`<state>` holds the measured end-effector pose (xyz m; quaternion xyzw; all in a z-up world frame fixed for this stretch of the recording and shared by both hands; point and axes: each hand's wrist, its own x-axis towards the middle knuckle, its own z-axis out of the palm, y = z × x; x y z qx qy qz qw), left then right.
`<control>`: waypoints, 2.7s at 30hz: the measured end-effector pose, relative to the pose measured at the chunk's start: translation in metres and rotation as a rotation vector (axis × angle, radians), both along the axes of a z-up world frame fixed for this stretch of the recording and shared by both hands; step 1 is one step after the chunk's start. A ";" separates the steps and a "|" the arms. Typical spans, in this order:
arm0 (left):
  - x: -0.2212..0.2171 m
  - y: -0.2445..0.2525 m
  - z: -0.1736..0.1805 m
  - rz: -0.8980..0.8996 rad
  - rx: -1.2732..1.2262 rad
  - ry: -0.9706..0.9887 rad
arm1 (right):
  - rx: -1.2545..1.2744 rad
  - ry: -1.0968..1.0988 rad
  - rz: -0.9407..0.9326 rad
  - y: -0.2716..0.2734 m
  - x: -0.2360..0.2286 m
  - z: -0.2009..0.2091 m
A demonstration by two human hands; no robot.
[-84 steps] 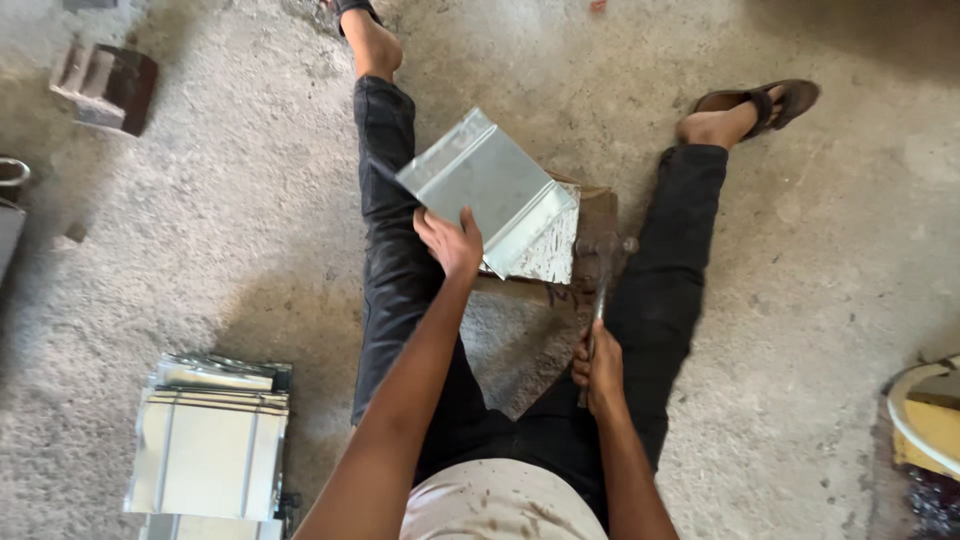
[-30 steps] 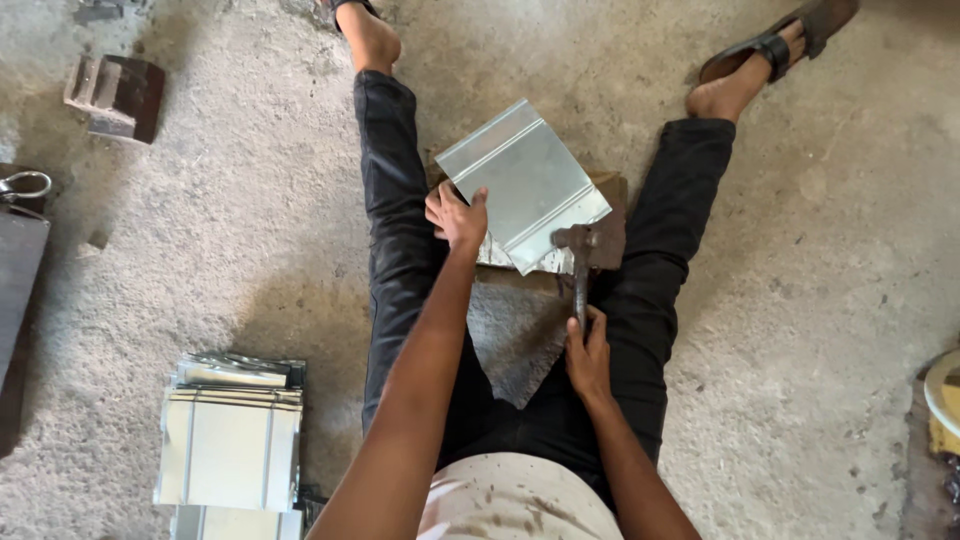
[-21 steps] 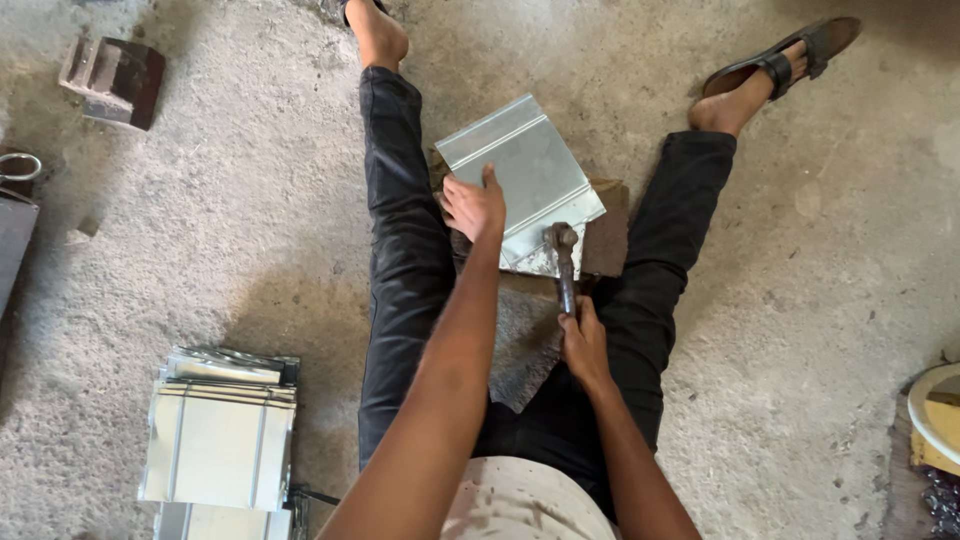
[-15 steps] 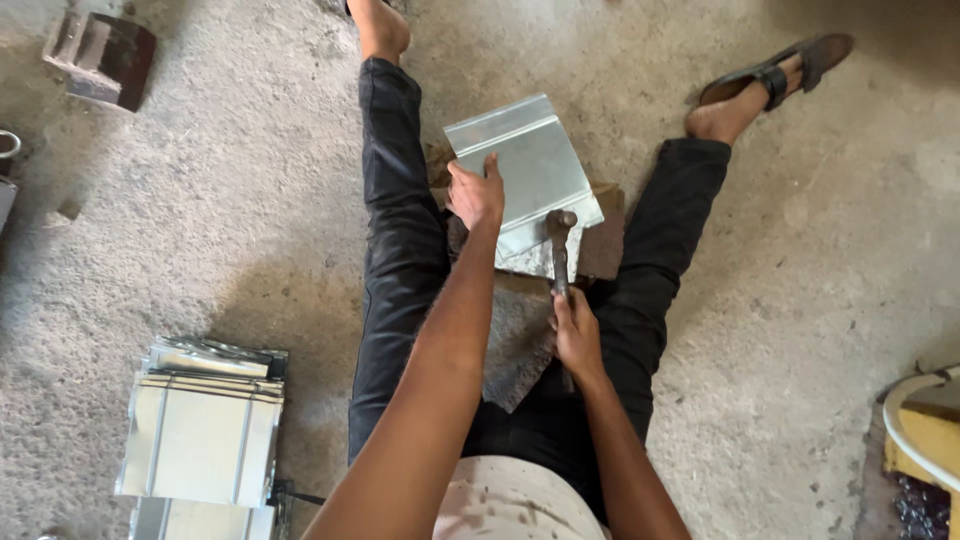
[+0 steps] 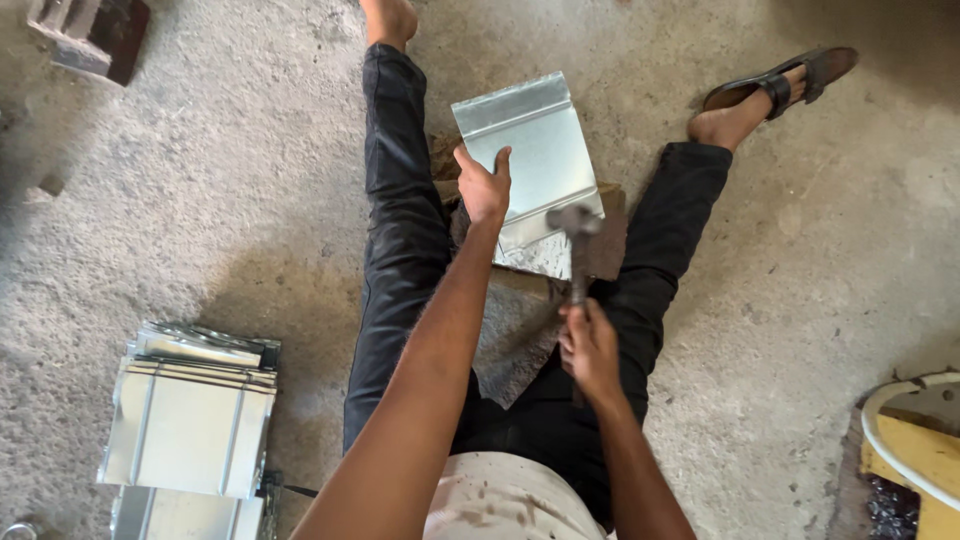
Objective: The person sits on the floor and repeatedly hammers a rectangular metal sheet placed on a wooden block. They hold the sheet with one hand and strike it with a hammer in the other, occasionally adjusting the sheet's position. The person then places the hammered sheet onto a stack of similar sheets.
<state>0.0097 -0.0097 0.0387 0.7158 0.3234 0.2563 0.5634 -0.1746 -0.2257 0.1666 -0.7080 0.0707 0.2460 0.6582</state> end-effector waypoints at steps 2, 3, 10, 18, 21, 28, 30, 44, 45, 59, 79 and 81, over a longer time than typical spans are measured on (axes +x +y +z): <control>0.000 0.001 0.002 -0.008 -0.012 0.026 | 0.217 -0.159 -0.041 -0.007 -0.007 0.039; -0.001 0.002 0.003 -0.013 -0.015 0.043 | 0.363 -0.280 -0.066 -0.010 -0.010 0.057; -0.001 0.001 -0.004 -0.014 -0.025 -0.007 | 0.512 -0.869 -0.062 -0.030 -0.005 0.000; 0.005 0.001 -0.007 -0.001 0.062 0.051 | -0.099 0.034 -0.100 -0.016 -0.026 -0.033; 0.006 -0.003 -0.012 -0.007 0.061 0.093 | 0.378 -0.068 -0.216 -0.031 -0.002 0.019; 0.000 -0.002 -0.011 -0.013 0.027 0.008 | 0.324 -1.131 -0.367 -0.040 0.012 0.041; 0.001 -0.002 -0.012 -0.013 0.042 -0.054 | 0.006 -1.050 -0.307 -0.022 0.016 -0.015; -0.003 -0.002 -0.010 -0.004 0.083 -0.007 | 0.582 -1.064 -0.220 -0.063 0.007 0.097; -0.003 -0.001 -0.012 0.003 0.070 0.014 | 0.685 -1.197 -0.224 -0.064 0.007 0.091; 0.006 -0.002 -0.021 -0.018 0.092 0.116 | -0.221 -0.215 -0.100 -0.061 0.009 0.020; 0.003 0.005 -0.045 0.003 0.088 0.015 | -0.057 -0.242 -0.399 -0.066 0.010 0.018; 0.003 0.011 -0.047 0.050 0.153 0.013 | 0.299 -0.762 -0.212 -0.088 0.019 0.062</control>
